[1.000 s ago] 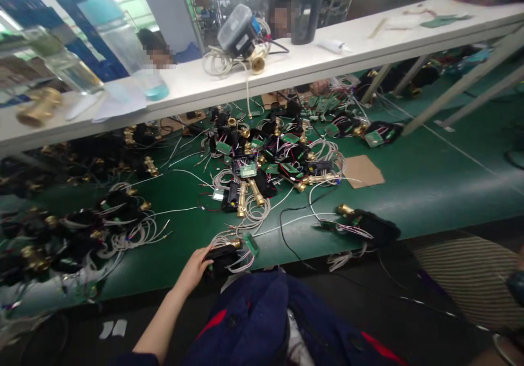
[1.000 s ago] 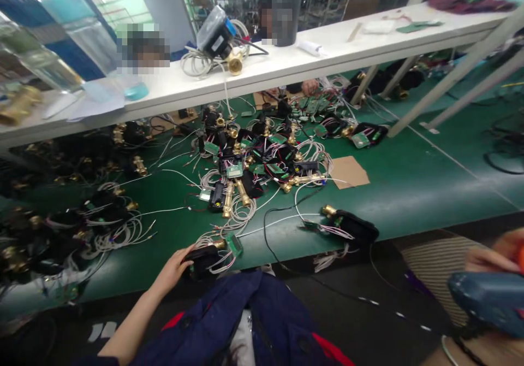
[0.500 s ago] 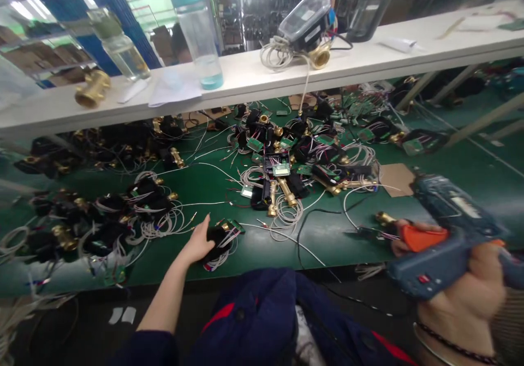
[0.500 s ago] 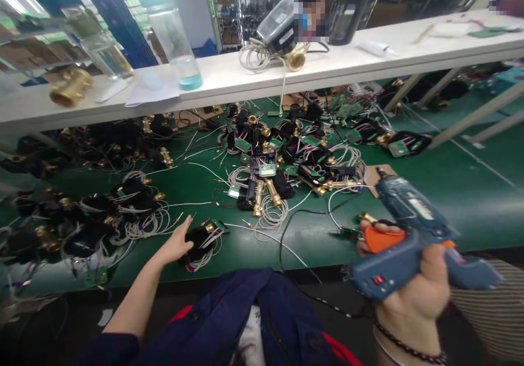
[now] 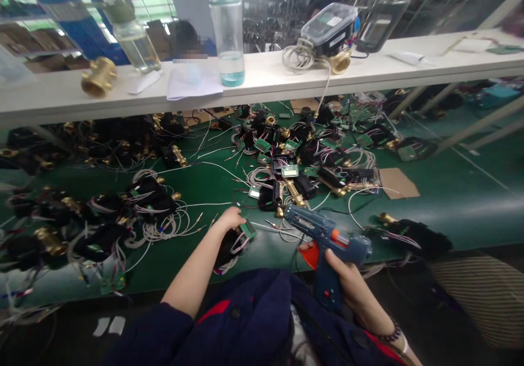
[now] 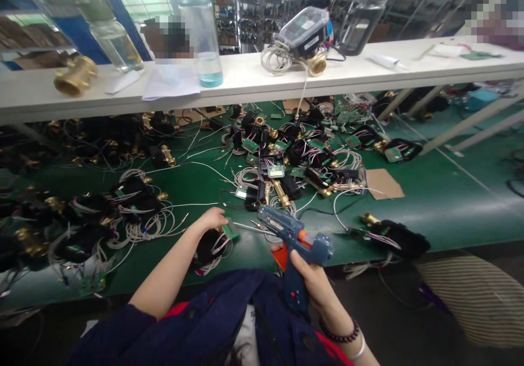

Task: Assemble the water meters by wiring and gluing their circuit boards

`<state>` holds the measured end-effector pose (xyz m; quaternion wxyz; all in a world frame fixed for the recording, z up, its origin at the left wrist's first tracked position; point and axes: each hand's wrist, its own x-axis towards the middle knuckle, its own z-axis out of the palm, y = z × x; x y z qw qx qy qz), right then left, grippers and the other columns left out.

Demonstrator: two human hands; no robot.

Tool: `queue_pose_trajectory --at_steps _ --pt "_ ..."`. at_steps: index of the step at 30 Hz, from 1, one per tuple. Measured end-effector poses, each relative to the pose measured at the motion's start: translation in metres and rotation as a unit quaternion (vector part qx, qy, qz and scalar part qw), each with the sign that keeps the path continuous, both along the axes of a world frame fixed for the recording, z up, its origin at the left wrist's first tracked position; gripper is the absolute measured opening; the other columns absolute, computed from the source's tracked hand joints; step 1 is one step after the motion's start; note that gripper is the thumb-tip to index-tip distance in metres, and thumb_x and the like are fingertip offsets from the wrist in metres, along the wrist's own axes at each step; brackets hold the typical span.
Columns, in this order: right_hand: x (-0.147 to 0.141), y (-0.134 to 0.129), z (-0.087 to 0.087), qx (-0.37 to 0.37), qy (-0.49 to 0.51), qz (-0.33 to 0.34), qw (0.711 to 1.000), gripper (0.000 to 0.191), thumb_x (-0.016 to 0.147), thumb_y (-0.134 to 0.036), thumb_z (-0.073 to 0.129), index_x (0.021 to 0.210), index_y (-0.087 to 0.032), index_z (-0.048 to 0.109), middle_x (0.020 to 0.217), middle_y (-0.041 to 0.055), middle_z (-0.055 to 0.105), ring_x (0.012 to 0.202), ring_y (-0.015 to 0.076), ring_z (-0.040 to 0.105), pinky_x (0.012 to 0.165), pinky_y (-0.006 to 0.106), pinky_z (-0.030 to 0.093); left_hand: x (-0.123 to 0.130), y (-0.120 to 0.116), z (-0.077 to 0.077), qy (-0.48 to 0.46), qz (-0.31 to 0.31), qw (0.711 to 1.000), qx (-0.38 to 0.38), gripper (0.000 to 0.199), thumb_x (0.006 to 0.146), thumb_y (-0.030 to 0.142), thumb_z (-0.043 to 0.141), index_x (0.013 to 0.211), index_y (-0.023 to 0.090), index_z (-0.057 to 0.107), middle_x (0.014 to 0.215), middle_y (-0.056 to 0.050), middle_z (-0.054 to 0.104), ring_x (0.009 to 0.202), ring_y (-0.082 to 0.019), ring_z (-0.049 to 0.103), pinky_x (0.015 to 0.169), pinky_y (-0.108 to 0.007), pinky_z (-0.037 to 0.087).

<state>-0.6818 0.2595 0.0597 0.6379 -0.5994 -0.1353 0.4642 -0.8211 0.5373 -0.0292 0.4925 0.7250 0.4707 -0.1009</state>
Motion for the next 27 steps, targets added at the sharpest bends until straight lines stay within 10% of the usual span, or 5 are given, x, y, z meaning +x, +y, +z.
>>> queue_pose_trajectory --at_steps 6,11,27 --pt "-0.027 0.023 0.002 -0.001 -0.06 0.18 0.982 0.046 0.071 -0.061 0.065 0.09 -0.019 0.069 0.096 0.0102 0.071 0.095 0.0287 0.063 0.092 0.044 0.046 -0.082 -0.006 0.03 -0.171 0.187 0.964 -0.082 0.029 0.077 0.028 0.068 0.099 0.01 0.06 0.097 -0.01 0.063 0.087 -0.018 0.061 0.07 -0.028 0.055" --pt "-0.035 0.048 -0.005 -0.038 -0.12 0.271 0.954 0.049 0.067 -0.067 0.062 0.076 -0.019 0.067 0.078 0.0081 0.069 0.078 0.0262 0.064 0.078 0.041 0.051 -0.129 -0.039 0.025 -0.267 0.323 0.902 -0.101 0.057 0.065 0.046 0.074 0.106 0.011 0.056 0.11 -0.013 0.059 0.097 -0.023 0.059 0.075 -0.031 0.056" --pt "-0.058 0.061 -0.016 -0.126 -0.216 0.272 0.929 0.048 0.059 -0.062 0.067 0.077 -0.018 0.061 0.077 0.0062 0.064 0.074 0.025 0.06 0.075 0.042 0.05 -0.131 -0.064 0.016 -0.332 0.38 0.852 -0.138 0.054 0.062 0.042 0.076 0.101 0.012 0.056 0.099 -0.01 0.061 0.093 -0.024 0.059 0.077 -0.036 0.056"
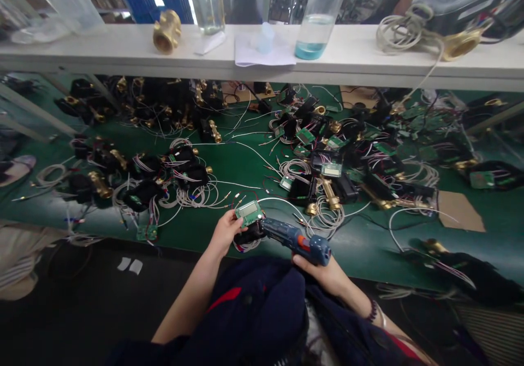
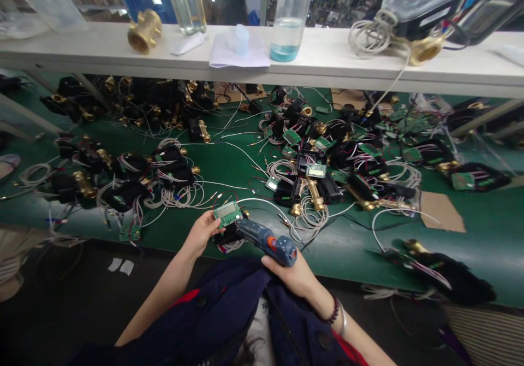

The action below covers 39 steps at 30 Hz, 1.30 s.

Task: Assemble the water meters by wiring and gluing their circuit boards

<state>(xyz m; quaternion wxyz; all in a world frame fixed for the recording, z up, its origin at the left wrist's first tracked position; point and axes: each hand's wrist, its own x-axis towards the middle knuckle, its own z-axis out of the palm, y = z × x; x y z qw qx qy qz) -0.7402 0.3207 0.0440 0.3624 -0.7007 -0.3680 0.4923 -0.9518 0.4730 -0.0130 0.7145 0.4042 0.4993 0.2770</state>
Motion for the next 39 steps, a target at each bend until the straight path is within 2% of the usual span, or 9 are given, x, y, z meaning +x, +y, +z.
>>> queue_pose_trajectory --at_steps 13,24,32,39 --pt "0.0001 -0.0008 -0.0033 -0.005 -0.003 -0.017 1.0 0.049 0.059 -0.06 0.066 0.082 -0.017 0.061 0.082 0.0073 0.067 0.078 0.0258 0.061 0.08 0.042 0.051 0.0036 0.0009 0.007 -0.026 0.008 1.0 -0.009 0.06 0.051 0.045 0.082 0.095 0.012 0.057 0.092 -0.009 0.06 0.088 -0.023 0.058 0.071 -0.032 0.055" --pt "0.002 0.0013 0.0007 0.003 -0.024 -0.014 1.0 0.046 0.06 -0.06 0.066 0.077 -0.017 0.062 0.077 0.0062 0.067 0.073 0.0249 0.062 0.075 0.041 0.053 0.0048 0.0039 0.0046 -0.034 0.01 0.999 -0.008 0.06 0.052 0.043 0.083 0.097 0.012 0.058 0.095 -0.009 0.061 0.087 -0.022 0.059 0.07 -0.031 0.054" --pt "0.0044 0.0006 0.001 -0.009 0.018 0.056 0.998 0.046 0.065 -0.06 0.065 0.077 -0.016 0.065 0.077 0.0091 0.07 0.074 0.0262 0.064 0.073 0.039 0.053 0.0034 0.0072 0.006 -0.036 0.0 0.999 -0.007 0.06 0.051 0.044 0.083 0.096 0.012 0.059 0.094 -0.009 0.061 0.085 -0.021 0.059 0.066 -0.028 0.054" --pt "0.0069 -0.0029 -0.0037 -0.005 0.013 -0.023 1.0 0.049 0.062 -0.062 0.065 0.081 -0.017 0.063 0.08 0.0092 0.067 0.087 0.0283 0.061 0.087 0.045 0.048 0.0015 0.0085 0.008 -0.036 -0.001 0.999 -0.009 0.063 0.05 0.046 0.083 0.096 0.011 0.058 0.094 -0.009 0.06 0.085 -0.02 0.058 0.066 -0.027 0.054"
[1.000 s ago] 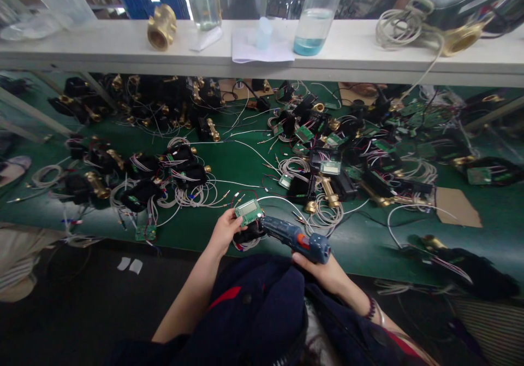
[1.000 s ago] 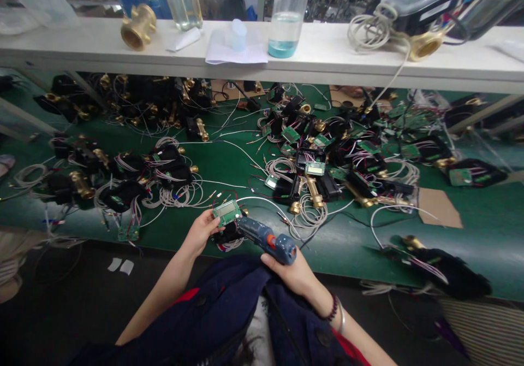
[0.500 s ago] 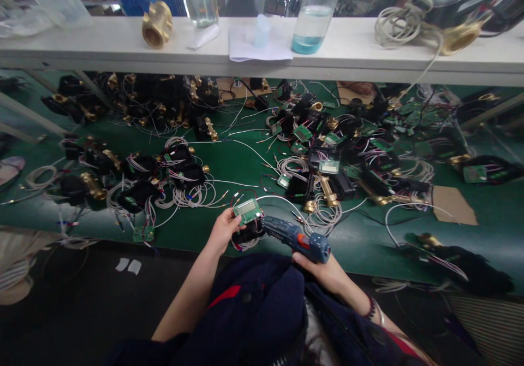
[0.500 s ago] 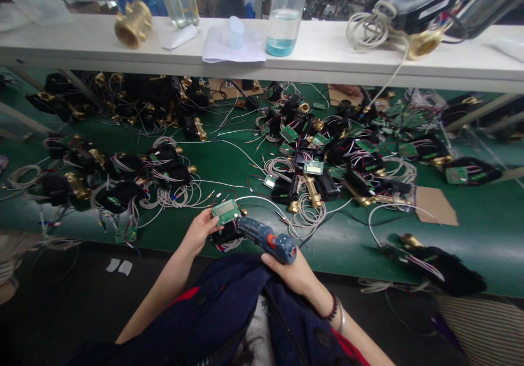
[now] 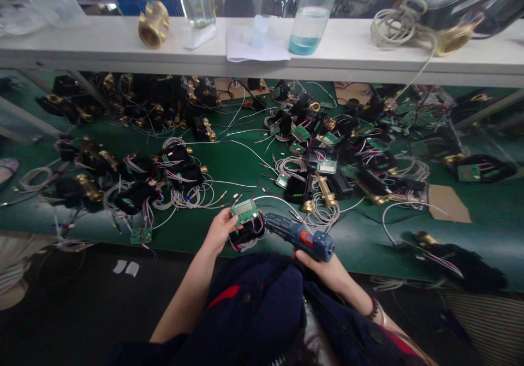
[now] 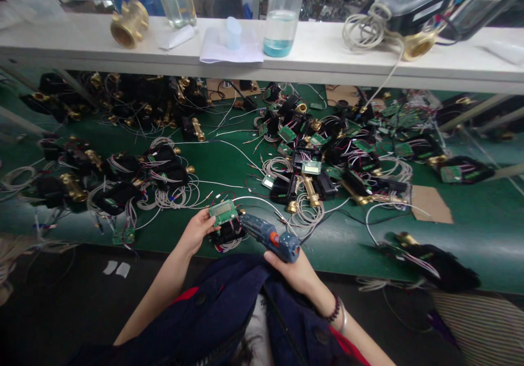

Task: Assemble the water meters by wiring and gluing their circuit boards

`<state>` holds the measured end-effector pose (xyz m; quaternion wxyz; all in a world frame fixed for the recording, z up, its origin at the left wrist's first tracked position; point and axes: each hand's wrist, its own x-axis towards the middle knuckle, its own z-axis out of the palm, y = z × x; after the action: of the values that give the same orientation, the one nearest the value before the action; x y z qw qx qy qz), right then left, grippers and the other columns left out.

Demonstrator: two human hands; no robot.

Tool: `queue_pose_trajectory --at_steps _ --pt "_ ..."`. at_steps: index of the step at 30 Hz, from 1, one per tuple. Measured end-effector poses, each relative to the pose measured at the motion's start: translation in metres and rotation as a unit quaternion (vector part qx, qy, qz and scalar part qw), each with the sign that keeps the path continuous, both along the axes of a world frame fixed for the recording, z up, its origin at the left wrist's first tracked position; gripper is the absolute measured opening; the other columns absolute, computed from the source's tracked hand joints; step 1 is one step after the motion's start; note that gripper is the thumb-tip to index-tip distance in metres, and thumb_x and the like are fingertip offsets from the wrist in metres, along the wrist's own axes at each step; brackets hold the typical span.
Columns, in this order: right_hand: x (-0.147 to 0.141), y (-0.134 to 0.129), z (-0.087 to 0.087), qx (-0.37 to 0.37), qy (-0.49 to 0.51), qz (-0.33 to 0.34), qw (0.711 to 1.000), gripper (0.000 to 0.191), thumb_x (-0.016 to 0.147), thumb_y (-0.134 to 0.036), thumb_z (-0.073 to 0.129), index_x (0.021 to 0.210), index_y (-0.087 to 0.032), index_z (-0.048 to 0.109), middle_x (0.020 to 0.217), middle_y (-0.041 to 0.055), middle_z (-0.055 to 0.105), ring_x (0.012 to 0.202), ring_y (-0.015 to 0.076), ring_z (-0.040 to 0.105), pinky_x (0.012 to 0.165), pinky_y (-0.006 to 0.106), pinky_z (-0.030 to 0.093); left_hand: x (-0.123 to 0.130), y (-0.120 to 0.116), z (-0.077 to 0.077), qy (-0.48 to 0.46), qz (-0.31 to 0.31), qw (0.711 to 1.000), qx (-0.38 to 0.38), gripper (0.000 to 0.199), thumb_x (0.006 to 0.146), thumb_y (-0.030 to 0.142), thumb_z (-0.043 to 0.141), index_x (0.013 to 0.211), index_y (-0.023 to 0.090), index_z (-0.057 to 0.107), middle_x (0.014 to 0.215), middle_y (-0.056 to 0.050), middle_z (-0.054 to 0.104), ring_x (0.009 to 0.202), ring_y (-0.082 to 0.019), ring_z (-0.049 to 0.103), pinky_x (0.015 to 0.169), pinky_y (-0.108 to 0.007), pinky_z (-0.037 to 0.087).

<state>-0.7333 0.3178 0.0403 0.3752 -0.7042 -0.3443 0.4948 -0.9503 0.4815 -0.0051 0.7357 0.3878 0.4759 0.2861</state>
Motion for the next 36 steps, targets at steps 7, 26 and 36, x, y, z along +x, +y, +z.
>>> queue_pose_trajectory --at_steps 7,26,36 --pt "-0.001 0.001 0.0 0.0 0.007 0.003 1.0 0.047 0.064 -0.059 0.064 0.083 -0.016 0.064 0.086 0.0112 0.068 0.099 0.0314 0.059 0.094 0.048 0.043 0.001 -0.001 -0.001 0.001 -0.006 1.0 0.004 0.064 0.051 0.047 0.082 0.098 0.011 0.058 0.096 -0.01 0.061 0.086 -0.021 0.059 0.067 -0.028 0.054" --pt "0.0 0.002 0.008 0.007 -0.047 0.006 0.999 0.043 0.065 -0.057 0.062 0.081 -0.017 0.066 0.083 0.0092 0.069 0.092 0.0302 0.063 0.085 0.045 0.05 -0.001 -0.001 -0.008 0.053 -0.024 0.998 0.04 0.063 0.056 0.053 0.076 0.102 0.013 0.058 0.101 -0.012 0.061 0.09 -0.024 0.059 0.071 -0.034 0.054" --pt "0.026 -0.009 -0.009 -0.022 -0.096 -0.063 0.993 0.047 0.061 -0.061 0.06 0.08 -0.018 0.067 0.084 0.01 0.072 0.084 0.0311 0.066 0.083 0.044 0.051 -0.019 0.003 -0.058 0.257 0.014 0.956 0.139 0.037 0.075 0.036 0.064 0.104 0.012 0.06 0.105 -0.014 0.059 0.103 -0.027 0.054 0.097 -0.043 0.039"
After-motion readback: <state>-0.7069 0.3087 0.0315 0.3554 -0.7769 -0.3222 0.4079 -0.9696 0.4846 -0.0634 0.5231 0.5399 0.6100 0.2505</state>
